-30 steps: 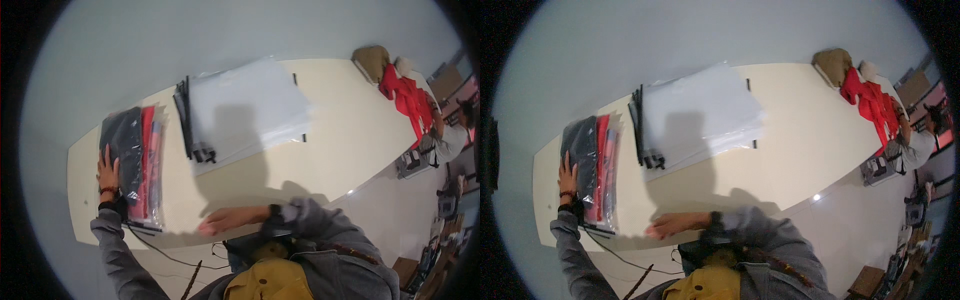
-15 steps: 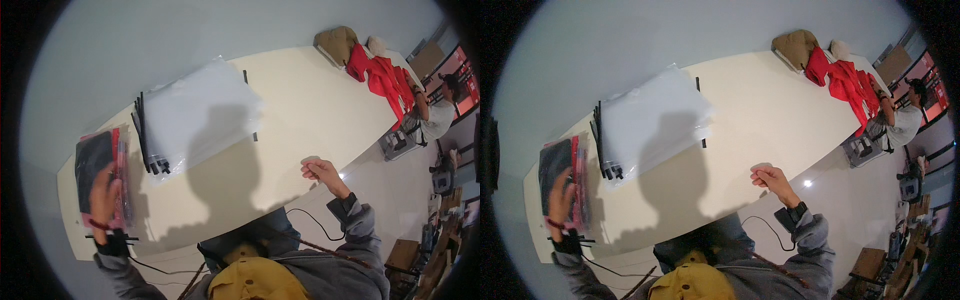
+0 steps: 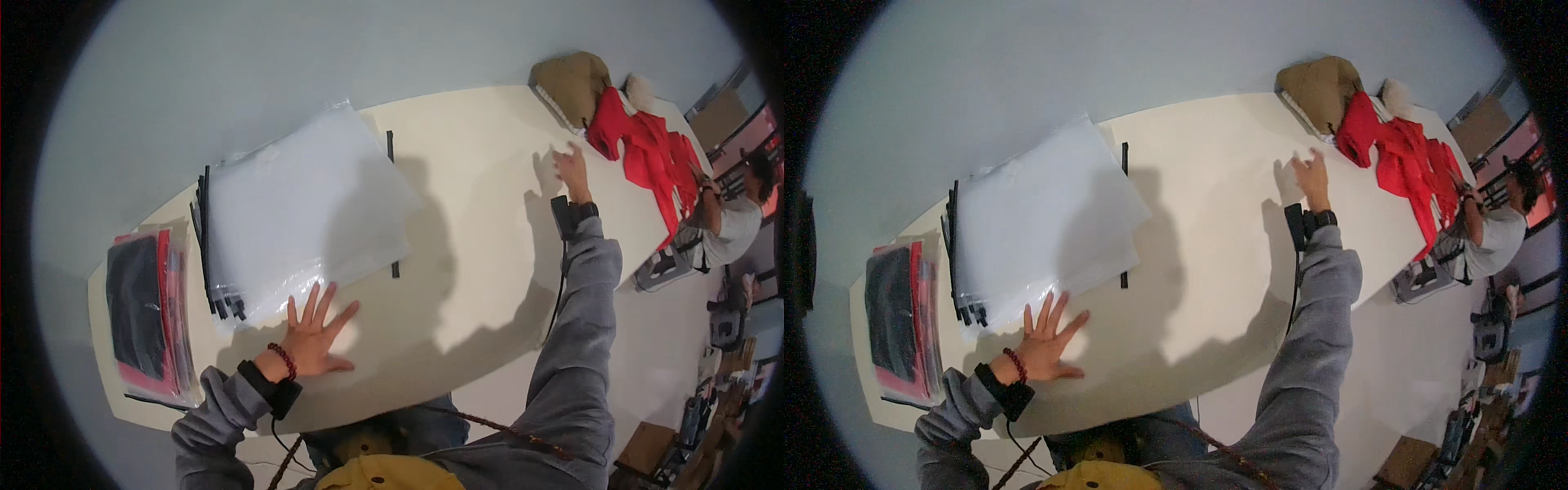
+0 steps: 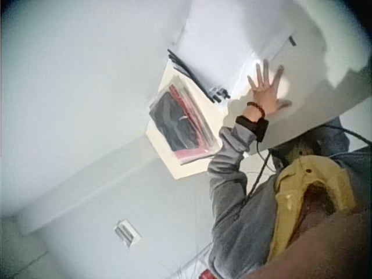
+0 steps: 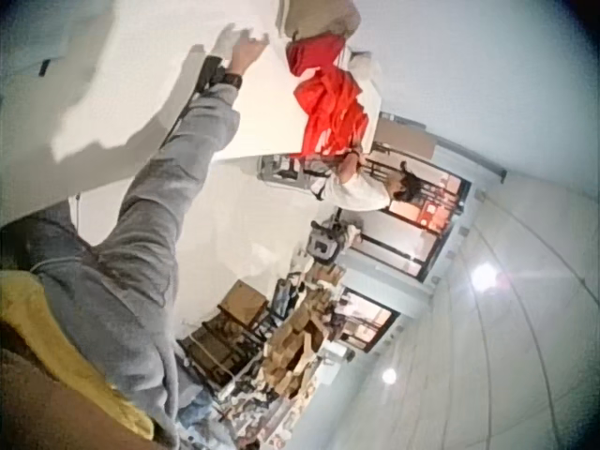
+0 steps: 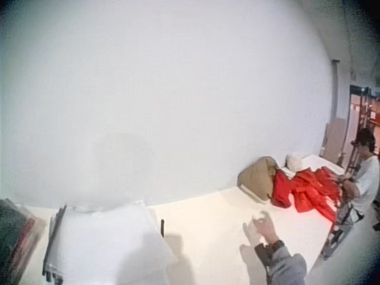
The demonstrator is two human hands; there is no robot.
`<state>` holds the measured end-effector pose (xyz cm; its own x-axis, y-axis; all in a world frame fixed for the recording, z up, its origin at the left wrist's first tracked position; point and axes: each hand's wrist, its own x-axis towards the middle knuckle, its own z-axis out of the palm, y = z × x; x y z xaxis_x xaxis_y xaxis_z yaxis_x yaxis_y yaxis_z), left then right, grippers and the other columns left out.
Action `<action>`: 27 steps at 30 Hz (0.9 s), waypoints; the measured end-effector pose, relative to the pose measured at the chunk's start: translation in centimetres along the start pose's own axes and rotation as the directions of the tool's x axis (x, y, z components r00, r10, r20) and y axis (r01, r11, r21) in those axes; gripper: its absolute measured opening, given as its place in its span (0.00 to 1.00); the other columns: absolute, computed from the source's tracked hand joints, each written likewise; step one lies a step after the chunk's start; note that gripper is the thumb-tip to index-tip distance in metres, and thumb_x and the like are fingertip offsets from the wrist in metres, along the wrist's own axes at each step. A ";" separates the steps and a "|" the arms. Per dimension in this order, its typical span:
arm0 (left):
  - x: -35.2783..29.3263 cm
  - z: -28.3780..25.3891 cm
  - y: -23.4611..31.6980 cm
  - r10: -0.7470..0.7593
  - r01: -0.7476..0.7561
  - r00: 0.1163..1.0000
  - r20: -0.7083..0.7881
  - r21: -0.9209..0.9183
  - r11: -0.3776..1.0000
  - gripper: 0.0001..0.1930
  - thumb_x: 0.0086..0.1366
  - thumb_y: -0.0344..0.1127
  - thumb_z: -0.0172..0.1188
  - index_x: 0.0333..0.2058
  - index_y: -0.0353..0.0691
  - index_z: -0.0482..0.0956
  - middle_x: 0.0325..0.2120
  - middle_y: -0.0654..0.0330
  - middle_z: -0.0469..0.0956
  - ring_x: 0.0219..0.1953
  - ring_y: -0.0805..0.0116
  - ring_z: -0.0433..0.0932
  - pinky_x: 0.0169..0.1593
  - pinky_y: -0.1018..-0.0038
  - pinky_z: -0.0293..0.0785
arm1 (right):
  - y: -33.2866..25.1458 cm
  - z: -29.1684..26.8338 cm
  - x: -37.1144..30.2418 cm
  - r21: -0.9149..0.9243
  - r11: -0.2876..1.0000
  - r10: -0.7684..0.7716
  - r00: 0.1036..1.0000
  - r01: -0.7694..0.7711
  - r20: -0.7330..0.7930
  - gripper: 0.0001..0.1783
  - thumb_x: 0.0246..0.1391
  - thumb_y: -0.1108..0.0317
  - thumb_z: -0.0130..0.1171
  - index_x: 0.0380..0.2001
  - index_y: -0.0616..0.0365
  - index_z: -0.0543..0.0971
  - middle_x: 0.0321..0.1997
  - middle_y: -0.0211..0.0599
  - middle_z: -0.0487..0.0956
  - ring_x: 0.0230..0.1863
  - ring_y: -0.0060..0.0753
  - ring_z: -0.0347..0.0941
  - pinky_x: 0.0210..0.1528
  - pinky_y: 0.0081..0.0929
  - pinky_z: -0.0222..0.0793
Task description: The person places folded clothes including a black garment, a red garment, and a brown garment into individual plastic zip bags, sealing each bag and smoothing the air out of them.
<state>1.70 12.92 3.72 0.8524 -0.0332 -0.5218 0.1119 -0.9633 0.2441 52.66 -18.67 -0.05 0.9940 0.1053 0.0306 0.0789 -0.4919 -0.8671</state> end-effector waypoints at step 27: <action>-0.7 1.9 -0.6 -0.026 0.028 0.999 0.041 -0.061 0.998 0.48 0.48 0.77 0.52 0.66 0.62 0.54 0.66 0.43 0.39 0.68 0.38 0.26 0.58 0.34 0.13 | 4.5 -3.3 20.7 -0.933 0.357 -0.480 0.866 0.048 -0.139 0.46 0.46 0.64 0.64 0.67 0.36 0.55 0.54 0.52 0.73 0.45 0.50 0.76 0.43 0.38 0.75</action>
<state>0.07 13.05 2.39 0.8276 -0.0193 -0.5610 0.1666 -0.9459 0.2783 73.84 -21.56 -1.72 0.8336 0.2075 0.5119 0.1474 -0.9767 0.1558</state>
